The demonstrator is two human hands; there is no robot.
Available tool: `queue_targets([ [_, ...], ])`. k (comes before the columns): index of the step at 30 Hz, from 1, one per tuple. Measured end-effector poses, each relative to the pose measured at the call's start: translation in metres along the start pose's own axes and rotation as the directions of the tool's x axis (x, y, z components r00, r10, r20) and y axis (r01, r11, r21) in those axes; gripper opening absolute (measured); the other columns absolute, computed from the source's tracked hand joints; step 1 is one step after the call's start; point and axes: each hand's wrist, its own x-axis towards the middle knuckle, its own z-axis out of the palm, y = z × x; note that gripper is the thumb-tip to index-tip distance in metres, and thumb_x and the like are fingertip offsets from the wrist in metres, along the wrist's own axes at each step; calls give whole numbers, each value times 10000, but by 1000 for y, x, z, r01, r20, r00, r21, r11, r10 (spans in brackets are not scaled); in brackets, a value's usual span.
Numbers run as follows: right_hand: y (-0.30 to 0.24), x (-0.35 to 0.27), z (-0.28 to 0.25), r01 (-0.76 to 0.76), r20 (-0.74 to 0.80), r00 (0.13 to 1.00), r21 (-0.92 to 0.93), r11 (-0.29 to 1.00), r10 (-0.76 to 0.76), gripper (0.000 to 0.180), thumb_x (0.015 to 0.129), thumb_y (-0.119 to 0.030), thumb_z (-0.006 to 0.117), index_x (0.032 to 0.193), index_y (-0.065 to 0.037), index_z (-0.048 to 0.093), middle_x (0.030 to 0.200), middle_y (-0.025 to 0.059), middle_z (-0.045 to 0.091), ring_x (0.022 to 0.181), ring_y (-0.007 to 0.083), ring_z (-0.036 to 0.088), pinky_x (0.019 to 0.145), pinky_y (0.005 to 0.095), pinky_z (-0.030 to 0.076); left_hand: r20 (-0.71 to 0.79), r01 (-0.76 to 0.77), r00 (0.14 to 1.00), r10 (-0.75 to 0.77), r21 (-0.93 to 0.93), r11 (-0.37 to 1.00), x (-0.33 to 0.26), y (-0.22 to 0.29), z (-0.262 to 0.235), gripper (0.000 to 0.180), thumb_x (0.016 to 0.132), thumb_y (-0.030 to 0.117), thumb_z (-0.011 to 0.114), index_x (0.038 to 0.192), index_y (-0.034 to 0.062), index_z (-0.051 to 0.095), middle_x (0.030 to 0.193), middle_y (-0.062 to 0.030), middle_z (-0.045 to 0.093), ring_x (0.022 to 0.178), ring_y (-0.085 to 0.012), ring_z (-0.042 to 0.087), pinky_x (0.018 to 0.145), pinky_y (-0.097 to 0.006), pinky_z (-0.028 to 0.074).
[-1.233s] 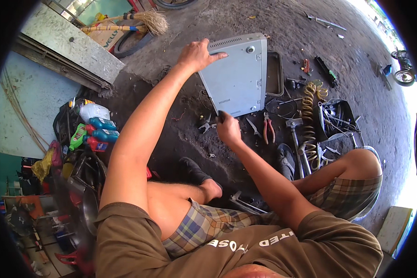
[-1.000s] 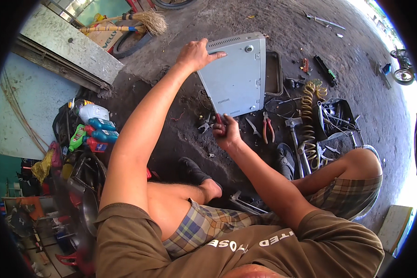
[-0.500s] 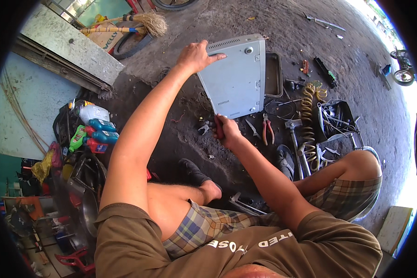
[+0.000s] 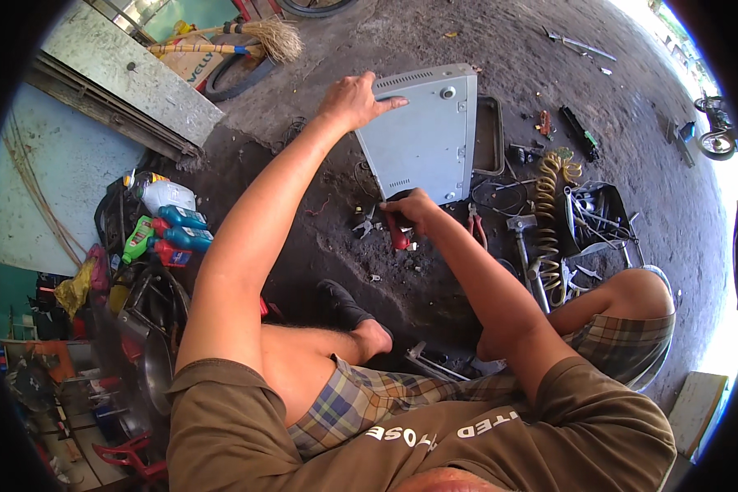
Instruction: The person sits on the floor and uses a screwdriver to remove screws from the corners of a grey metal box. They systematically loosen and remove fasteners from the casing while holding the box steady with their other hand.
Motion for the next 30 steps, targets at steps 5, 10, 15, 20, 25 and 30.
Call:
queue_targets([
  [5,-2,15,0,-30,-44,999,43,999,32,264,933,-155,880,958,13,679,748,59,612,631,213,595,619,442,590,13,-6,1000,6,0,1000,1,-3,1,1017,809,886,691,1201,-53,703,1083,-309,780,1085,-454,765,936,-527,625],
  [10,3,50,-1,-161,108,985,295,942,135,279,967,-170,850,1028,20,656,832,101,639,642,231,622,576,496,597,20,0,1000,0,-8,1000,1,-3,2,1013,806,883,698,1199,-51,705,1078,-306,782,1081,-451,767,930,-522,629],
  [15,4,54,10,-115,-13,993,159,981,118,241,1009,-167,797,1078,26,670,927,134,711,759,285,711,572,489,579,-6,-11,1000,11,-4,1000,0,-1,0,1009,804,879,705,1197,-50,709,1082,-305,782,1080,-451,767,929,-522,629],
  [20,-5,54,13,-180,134,982,417,891,136,205,985,-126,817,993,28,683,899,106,715,691,264,660,654,503,573,2,1,1000,-1,-7,1000,0,-1,1,1004,802,878,708,1197,-45,709,1086,-307,781,1083,-453,766,931,-525,627],
  [25,-8,59,22,-142,-4,989,314,939,151,193,1046,-185,741,965,-20,683,859,84,702,686,266,656,586,471,516,14,7,1000,-6,-11,1000,1,-2,2,1009,797,882,708,1206,-41,705,1092,-311,778,1086,-457,765,933,-530,626],
  [30,-9,68,24,-122,21,991,511,851,129,211,1038,-171,741,914,-20,662,799,82,653,626,252,595,534,454,488,10,5,1000,-5,-16,1000,1,-2,2,1019,790,886,711,1214,-41,704,1098,-309,779,1092,-456,764,935,-529,626],
])
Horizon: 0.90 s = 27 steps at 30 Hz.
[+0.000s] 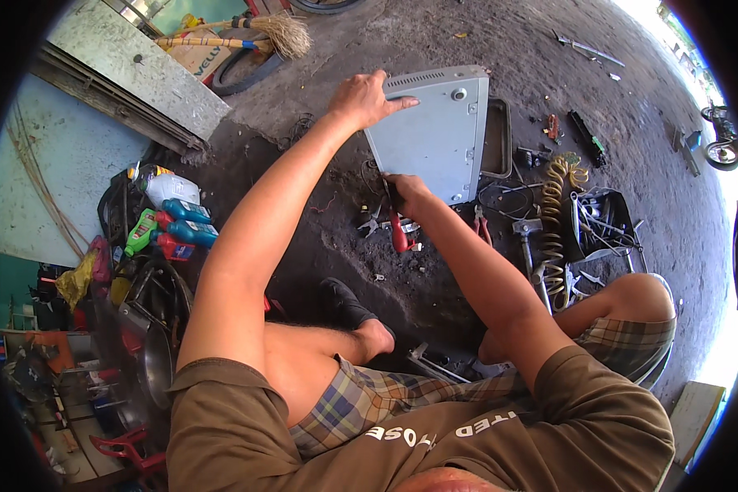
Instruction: The person sits on the floor and uses a screwdriver to remove screws from the corners of a grey metal box. They systematically loosen and remove fasteners from the casing while holding the box steady with their other hand.
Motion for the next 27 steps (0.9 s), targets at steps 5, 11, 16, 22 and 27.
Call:
queue_targets([
  [5,2,12,6,-27,-14,999,87,996,29,148,1024,-121,732,1013,16,677,891,127,679,656,277,595,590,482,526,22,13,1000,-14,11,1000,0,2,-1,1029,797,890,704,1241,-38,703,1118,-296,781,1108,-448,763,946,-524,628],
  [11,6,17,21,-4,-270,963,24,1000,10,298,922,-139,842,1076,75,703,1128,211,737,925,328,720,799,544,588,23,8,1000,-8,19,1000,1,2,-1,1027,805,887,699,1243,-42,701,1124,-295,781,1115,-446,761,944,-526,629],
  [16,14,14,25,116,-376,908,-200,973,-186,346,860,-165,885,1029,97,737,1119,212,765,925,314,731,859,513,582,38,17,999,-18,13,1000,2,1,0,1019,804,887,699,1217,-44,702,1104,-300,781,1095,-453,765,938,-528,628],
  [22,26,10,14,266,-272,764,-693,670,-584,361,952,-288,777,947,71,742,848,189,746,740,287,705,687,466,566,22,-1,1000,0,14,1000,1,1,-1,1009,809,874,706,1210,-51,702,1094,-307,780,1083,-455,767,931,-529,628],
  [27,35,16,-31,194,-341,764,-688,699,-548,396,1011,-318,653,950,52,780,902,268,775,905,377,783,857,511,587,5,-17,1000,17,-4,1000,-1,1,-2,1008,812,868,708,1228,-50,703,1106,-304,780,1098,-445,765,941,-523,625],
])
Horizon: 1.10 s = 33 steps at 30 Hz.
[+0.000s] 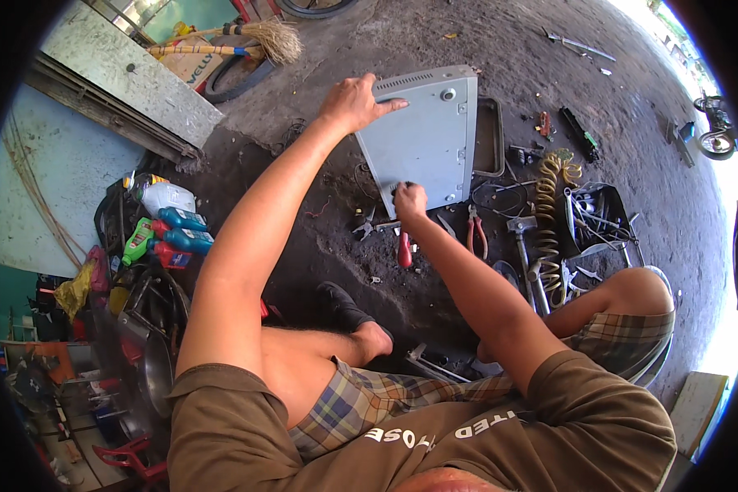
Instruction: The person sits on the floor and uses a screwdriver to remove screws from the corners of a grey metal box. They systematically loosen and remove fasteners from the casing while holding the box steady with their other hand.
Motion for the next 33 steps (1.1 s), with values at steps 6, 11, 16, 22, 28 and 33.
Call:
queue_targets([
  [6,75,54,-100,-364,-277,881,125,923,385,463,986,-371,703,1098,71,785,1182,280,777,1086,410,779,914,510,624,35,27,999,-26,-5,1000,1,2,-1,994,816,864,709,1242,-33,710,1109,-294,783,1104,-443,762,949,-522,621],
  [11,36,127,-178,-231,-388,890,73,970,241,538,952,-472,764,1107,42,790,1168,243,789,1102,414,771,932,496,625,34,27,999,-26,-33,999,-1,4,-3,936,832,831,729,1216,-22,715,1091,-289,785,1092,-445,763,944,-525,621],
  [16,-2,153,-195,-186,-321,910,251,950,263,530,900,-544,866,894,-29,742,792,90,704,567,217,595,500,414,470,4,17,1000,-17,-16,1000,-3,5,-3,935,826,828,744,1135,-53,699,998,-287,784,1040,-450,773,924,-535,615],
  [22,60,115,-197,-656,533,739,711,255,412,410,1087,-477,654,987,-80,638,626,-20,443,483,113,401,448,289,335,48,43,998,-41,-35,998,-2,3,-5,923,837,815,743,1168,-46,700,1028,-295,781,1063,-451,765,933,-530,608],
  [28,89,39,-129,-757,618,640,610,234,457,204,1115,-271,580,1142,-69,602,974,111,692,815,295,666,809,493,606,43,12,999,-9,-71,997,1,1,-5,918,869,779,738,1239,-58,668,1094,-297,778,1102,-458,753,960,-540,595],
  [33,64,3,-106,-596,502,701,802,30,507,139,1102,-173,547,1002,-78,558,799,75,573,645,211,554,548,364,556,97,-41,994,52,-103,994,6,-1,-10,916,905,745,723,1316,-66,616,1155,-322,759,1155,-468,732,1000,-552,577],
])
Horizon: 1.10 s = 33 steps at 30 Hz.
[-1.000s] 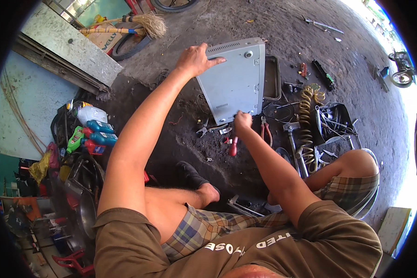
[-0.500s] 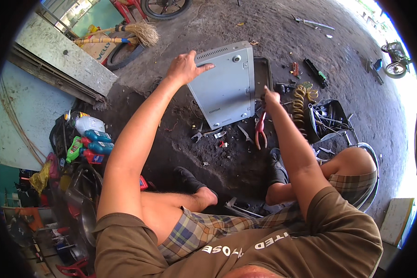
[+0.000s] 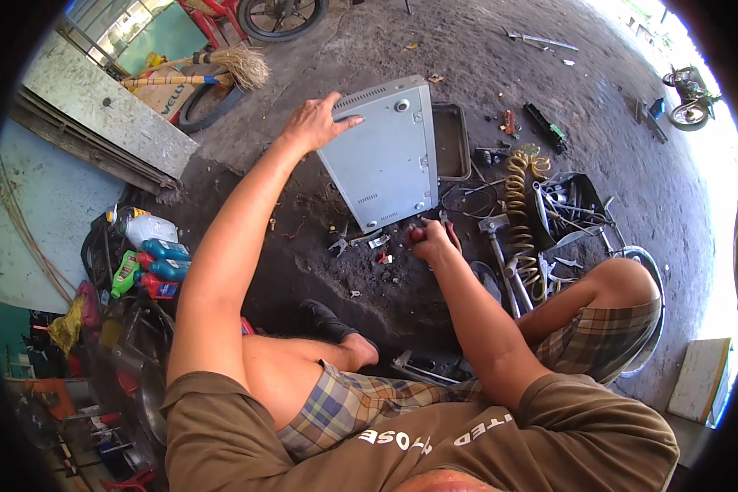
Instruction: The person sits on the floor and uses a screwdriver to remove screws from the corners of a grey metal box. They systematically loosen and remove fasteners from the casing while holding the box steady with their other hand.
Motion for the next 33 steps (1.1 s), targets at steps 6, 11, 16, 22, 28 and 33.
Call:
queue_targets([
  [6,7,-56,6,757,252,548,-556,344,-797,387,1061,-236,689,1349,20,730,922,102,745,744,155,643,697,376,531,199,63,974,-113,243,968,28,10,-3,966,891,794,685,1342,-57,610,1285,-322,726,1257,-471,691,1064,-556,563],
  [11,6,-75,1,736,352,459,-665,128,-816,383,1037,-253,726,1295,27,765,862,87,770,756,141,650,742,357,540,200,63,976,-90,138,988,35,6,-3,1064,834,860,686,1342,-73,611,1269,-354,718,1257,-495,682,1083,-555,550],
  [16,-4,-78,6,749,392,395,-660,45,-831,363,1019,-266,741,1266,-5,790,803,90,758,739,141,662,716,369,544,174,69,980,-95,151,986,35,2,0,1093,825,880,678,1342,-81,614,1253,-371,716,1256,-505,678,1076,-555,552],
  [22,-11,-81,9,719,339,418,-690,80,-843,343,1014,-270,743,1236,-16,805,770,97,747,696,142,656,691,379,545,158,69,983,-97,176,982,35,1,4,1088,837,882,663,1342,-80,615,1239,-372,720,1236,-503,689,1054,-555,564],
  [28,-8,-78,6,743,386,399,-667,46,-832,348,1014,-273,740,1234,-11,803,773,98,751,698,142,656,692,376,546,109,42,992,-62,174,984,34,-2,7,1001,857,853,678,1259,-64,648,1124,-350,757,1165,-500,725,1016,-564,572],
  [33,-9,-75,8,750,371,406,-658,73,-835,350,1012,-270,742,1234,-6,802,812,106,760,742,142,662,727,373,548,134,54,988,-78,177,983,33,-1,6,1054,846,871,668,1298,-80,631,1175,-363,739,1194,-503,711,1023,-563,576],
])
